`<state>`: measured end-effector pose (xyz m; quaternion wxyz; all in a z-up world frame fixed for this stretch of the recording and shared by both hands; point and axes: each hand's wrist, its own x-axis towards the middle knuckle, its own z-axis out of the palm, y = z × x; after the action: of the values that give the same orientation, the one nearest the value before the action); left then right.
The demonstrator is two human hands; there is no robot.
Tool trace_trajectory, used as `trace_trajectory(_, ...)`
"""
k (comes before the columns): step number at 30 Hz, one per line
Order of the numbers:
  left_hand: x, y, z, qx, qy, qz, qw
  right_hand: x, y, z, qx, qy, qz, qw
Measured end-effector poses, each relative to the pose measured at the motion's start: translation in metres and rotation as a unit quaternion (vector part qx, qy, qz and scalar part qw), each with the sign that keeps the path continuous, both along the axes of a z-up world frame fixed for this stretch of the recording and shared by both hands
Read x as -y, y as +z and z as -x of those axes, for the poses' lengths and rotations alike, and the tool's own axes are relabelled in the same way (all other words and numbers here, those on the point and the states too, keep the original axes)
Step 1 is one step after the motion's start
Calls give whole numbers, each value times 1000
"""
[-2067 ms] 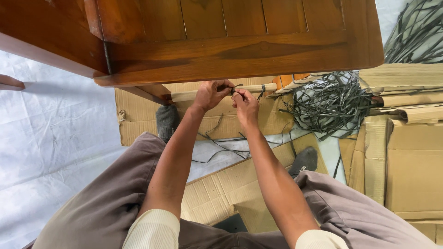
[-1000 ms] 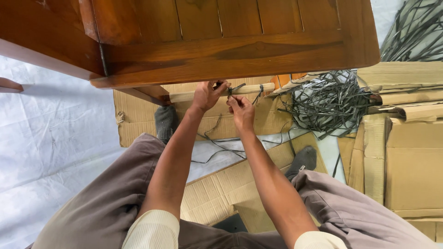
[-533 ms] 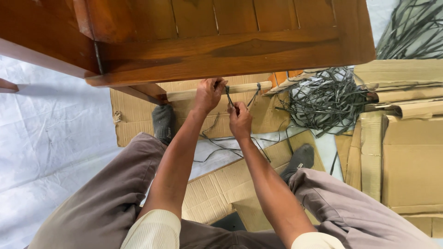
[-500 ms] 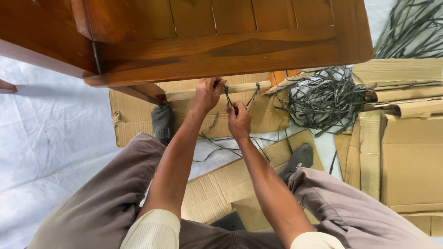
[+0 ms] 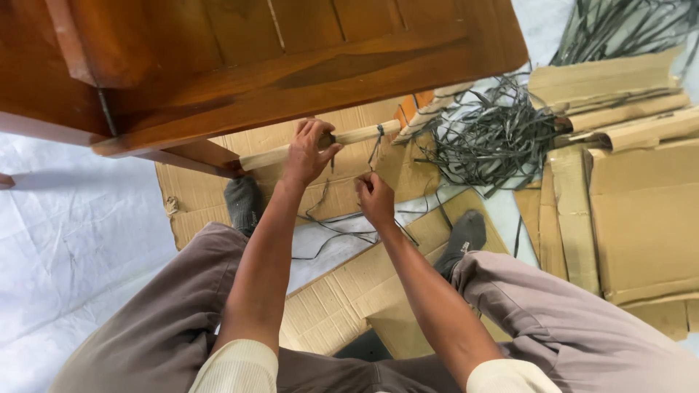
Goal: Wrapping wooden furniture legs with cardboard padding and securing them with plastic ties.
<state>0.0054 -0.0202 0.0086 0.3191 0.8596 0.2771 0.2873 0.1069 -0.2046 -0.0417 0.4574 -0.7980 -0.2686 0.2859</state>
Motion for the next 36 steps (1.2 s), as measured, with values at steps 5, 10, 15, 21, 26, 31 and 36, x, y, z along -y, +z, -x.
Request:
trace_trajectory(5, 14, -7, -6, -6, 25, 40, 999, 34, -44, -31, 51, -26, -36, 998)
trace_trajectory(10, 50, -22, -19, -5, 84, 30, 996, 61, -57, -67, 74, -99, -7, 992)
trace_trajectory(15, 120, -6, -37, 41, 150, -11, 988, 89, -84, -108, -9, -214, -24, 977)
trace_trajectory(21, 183, -42, -43, -53, -4, -14, 998, 117, -101, -144, -117, -323, -75, 936)
trace_trajectory(26, 208, -89, -37, -144, -145, 27, 979, 138, -120, -171, -127, -360, -103, 918)
trace_trajectory(31, 217, -108, -26, -291, -185, 87, 935, 143, -119, -196, -19, -334, -76, 939)
trace_trajectory(36, 215, -118, -23, -385, -229, 99, 889, 126, -73, -214, 190, -212, 42, 958)
